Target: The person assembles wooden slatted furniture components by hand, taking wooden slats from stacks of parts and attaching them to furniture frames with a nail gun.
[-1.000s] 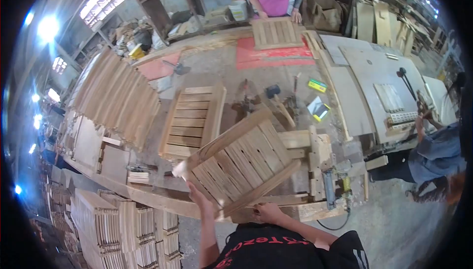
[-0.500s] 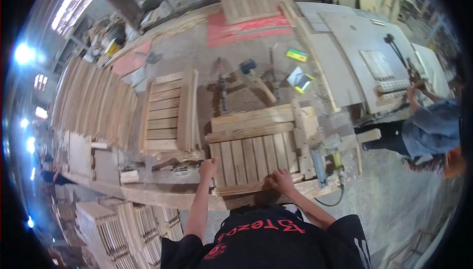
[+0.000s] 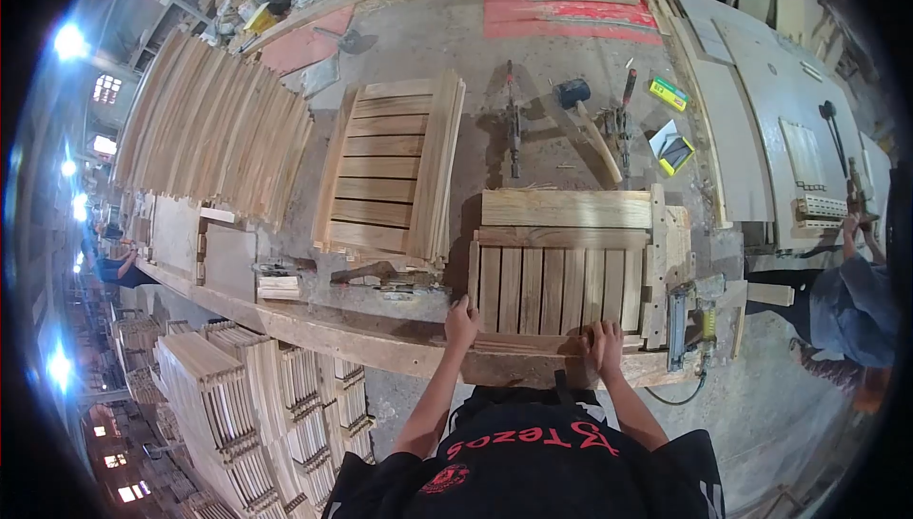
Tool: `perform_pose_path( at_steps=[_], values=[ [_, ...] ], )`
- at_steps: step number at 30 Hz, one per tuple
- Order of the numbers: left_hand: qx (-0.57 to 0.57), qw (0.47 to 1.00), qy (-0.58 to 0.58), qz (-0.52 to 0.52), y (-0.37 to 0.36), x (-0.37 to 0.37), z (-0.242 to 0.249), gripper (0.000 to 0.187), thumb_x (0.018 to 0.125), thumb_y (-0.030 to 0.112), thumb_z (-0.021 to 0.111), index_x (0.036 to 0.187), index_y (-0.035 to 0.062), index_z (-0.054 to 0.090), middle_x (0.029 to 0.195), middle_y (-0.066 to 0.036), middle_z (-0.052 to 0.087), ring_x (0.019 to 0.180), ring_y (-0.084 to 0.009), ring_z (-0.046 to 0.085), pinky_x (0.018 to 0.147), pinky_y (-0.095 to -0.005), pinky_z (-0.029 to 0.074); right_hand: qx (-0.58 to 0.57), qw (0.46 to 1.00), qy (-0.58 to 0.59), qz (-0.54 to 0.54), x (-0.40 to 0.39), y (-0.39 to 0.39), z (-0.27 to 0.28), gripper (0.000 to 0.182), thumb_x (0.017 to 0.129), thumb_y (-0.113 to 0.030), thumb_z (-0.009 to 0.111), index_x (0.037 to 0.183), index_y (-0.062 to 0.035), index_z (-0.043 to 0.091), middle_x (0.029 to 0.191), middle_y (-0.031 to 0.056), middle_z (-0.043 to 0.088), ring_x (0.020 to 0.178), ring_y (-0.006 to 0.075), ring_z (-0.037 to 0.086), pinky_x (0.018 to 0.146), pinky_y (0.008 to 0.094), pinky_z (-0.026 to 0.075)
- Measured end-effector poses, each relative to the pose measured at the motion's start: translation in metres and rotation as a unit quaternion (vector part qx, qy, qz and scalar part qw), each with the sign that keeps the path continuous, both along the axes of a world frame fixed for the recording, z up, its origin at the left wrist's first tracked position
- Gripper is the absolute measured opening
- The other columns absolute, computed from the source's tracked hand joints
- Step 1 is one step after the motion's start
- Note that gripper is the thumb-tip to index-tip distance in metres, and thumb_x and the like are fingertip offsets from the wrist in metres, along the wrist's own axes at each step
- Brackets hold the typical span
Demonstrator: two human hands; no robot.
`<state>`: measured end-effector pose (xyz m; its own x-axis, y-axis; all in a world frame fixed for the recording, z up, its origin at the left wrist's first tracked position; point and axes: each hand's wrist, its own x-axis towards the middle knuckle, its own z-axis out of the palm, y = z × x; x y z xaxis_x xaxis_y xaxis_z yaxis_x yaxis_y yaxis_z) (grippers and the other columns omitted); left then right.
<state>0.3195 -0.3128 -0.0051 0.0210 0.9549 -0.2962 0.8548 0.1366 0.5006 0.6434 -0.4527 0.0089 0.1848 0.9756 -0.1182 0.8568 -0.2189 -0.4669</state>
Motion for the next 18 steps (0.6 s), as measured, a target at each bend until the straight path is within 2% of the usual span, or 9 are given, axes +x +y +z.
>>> perform_pose_path(
  at_steps=[5, 7, 8, 9, 11, 13, 14, 16, 18],
  values=[
    [-0.068, 0.994, -0.083, 0.028, 0.018, -0.016, 0.053, 0.029, 0.085, 0.023, 0.064, 0.099, -0.0019, 0.067, 0.086, -0.019, 0.068, 0.084, -0.0355, 0.066, 0.074, -0.0400, 0.052, -0.014, 0.999, -0.047, -0.002, -0.003, 0.002, -0.004, 0.030, 0.074, -0.028, 0.063, 0.096, -0.0083, 0.056, 0.094, 0.0155, 0.052, 0.094, 0.0372, 0.049, 0.084, 0.0488, 0.040],
    [0.087, 0.961, -0.175, 0.196, 0.020, -0.057, 0.046, 0.030, 0.087, 0.028, 0.064, 0.082, -0.0007, 0.069, 0.073, -0.011, 0.067, 0.076, -0.0281, 0.067, 0.073, -0.0377, 0.052, -0.011, 0.999, -0.034, -0.004, -0.004, 0.002, -0.006, 0.032, 0.074, -0.031, 0.061, 0.095, -0.0081, 0.056, 0.094, 0.0156, 0.052, 0.094, 0.0375, 0.049, 0.084, 0.0495, 0.040],
    [0.060, 0.955, -0.102, 0.271, 0.031, -0.108, 0.014, 0.030, 0.085, 0.028, 0.067, 0.096, -0.0001, 0.070, 0.085, -0.010, 0.070, 0.080, -0.0228, 0.067, 0.073, -0.0341, 0.052, -0.003, 0.999, -0.032, -0.012, -0.004, 0.005, -0.006, 0.033, 0.073, -0.032, 0.060, 0.095, -0.0080, 0.056, 0.095, 0.0157, 0.052, 0.095, 0.0377, 0.049, 0.084, 0.0498, 0.041],
    [0.322, 0.908, 0.016, 0.267, 0.034, -0.176, -0.070, 0.025, 0.084, 0.022, 0.066, 0.096, 0.0008, 0.068, 0.084, -0.010, 0.070, 0.075, -0.0244, 0.066, 0.070, -0.0360, 0.052, 0.016, 0.999, -0.040, -0.016, -0.005, 0.005, -0.009, 0.034, 0.072, -0.033, 0.059, 0.095, -0.0078, 0.056, 0.095, 0.0160, 0.052, 0.095, 0.0380, 0.049, 0.083, 0.0504, 0.041],
    [0.145, 0.863, 0.129, 0.467, 0.077, -0.230, -0.026, 0.041, 0.080, 0.029, 0.072, 0.104, -0.0007, 0.055, 0.096, -0.012, 0.061, 0.091, -0.0249, 0.059, 0.076, -0.0418, 0.051, 0.016, 0.999, -0.033, -0.021, -0.004, 0.002, -0.006, 0.034, 0.072, -0.032, 0.059, 0.095, -0.0078, 0.056, 0.094, 0.0161, 0.052, 0.095, 0.0381, 0.049, 0.083, 0.0505, 0.041],
    [0.164, 0.776, 0.097, 0.601, 0.122, -0.277, -0.048, 0.047, 0.080, 0.042, 0.068, 0.104, 0.0035, 0.055, 0.091, -0.011, 0.059, 0.080, -0.0237, 0.056, 0.069, -0.0402, 0.049, 0.007, 0.999, -0.034, -0.027, -0.007, 0.003, -0.003, 0.034, 0.072, -0.033, 0.059, 0.094, -0.0082, 0.056, 0.095, 0.0158, 0.052, 0.096, 0.0380, 0.049, 0.083, 0.0509, 0.042],
    [0.122, 0.769, -0.088, 0.622, 0.140, -0.307, -0.058, 0.049, 0.080, 0.046, 0.065, 0.105, 0.0052, 0.055, 0.091, -0.011, 0.058, 0.078, -0.0238, 0.055, 0.067, -0.0395, 0.047, 0.017, 0.999, -0.035, -0.030, -0.008, 0.003, -0.002, 0.032, 0.072, -0.033, 0.059, 0.093, -0.0084, 0.056, 0.093, 0.0153, 0.052, 0.094, 0.0379, 0.049, 0.082, 0.0501, 0.042],
    [0.014, 0.673, -0.440, 0.595, 0.166, -0.349, -0.071, 0.053, 0.080, 0.054, 0.060, 0.107, 0.0087, 0.054, 0.091, -0.011, 0.057, 0.073, -0.0242, 0.052, 0.062, -0.0381, 0.044, 0.039, 0.998, -0.038, -0.032, -0.008, 0.006, 0.002, 0.029, 0.073, -0.033, 0.058, 0.089, -0.0088, 0.056, 0.091, 0.0144, 0.051, 0.091, 0.0376, 0.050, 0.080, 0.0486, 0.043],
    [-0.036, 0.566, -0.422, 0.707, 0.170, -0.340, -0.032, 0.055, 0.080, 0.064, 0.051, 0.098, 0.0123, 0.058, 0.083, -0.011, 0.058, 0.064, -0.0242, 0.049, 0.058, -0.0346, 0.040, 0.041, 0.997, -0.054, -0.037, -0.007, 0.007, 0.001, 0.028, 0.072, -0.033, 0.059, 0.088, -0.0098, 0.055, 0.090, 0.0134, 0.051, 0.091, 0.0370, 0.050, 0.079, 0.0478, 0.043]
  ],
)
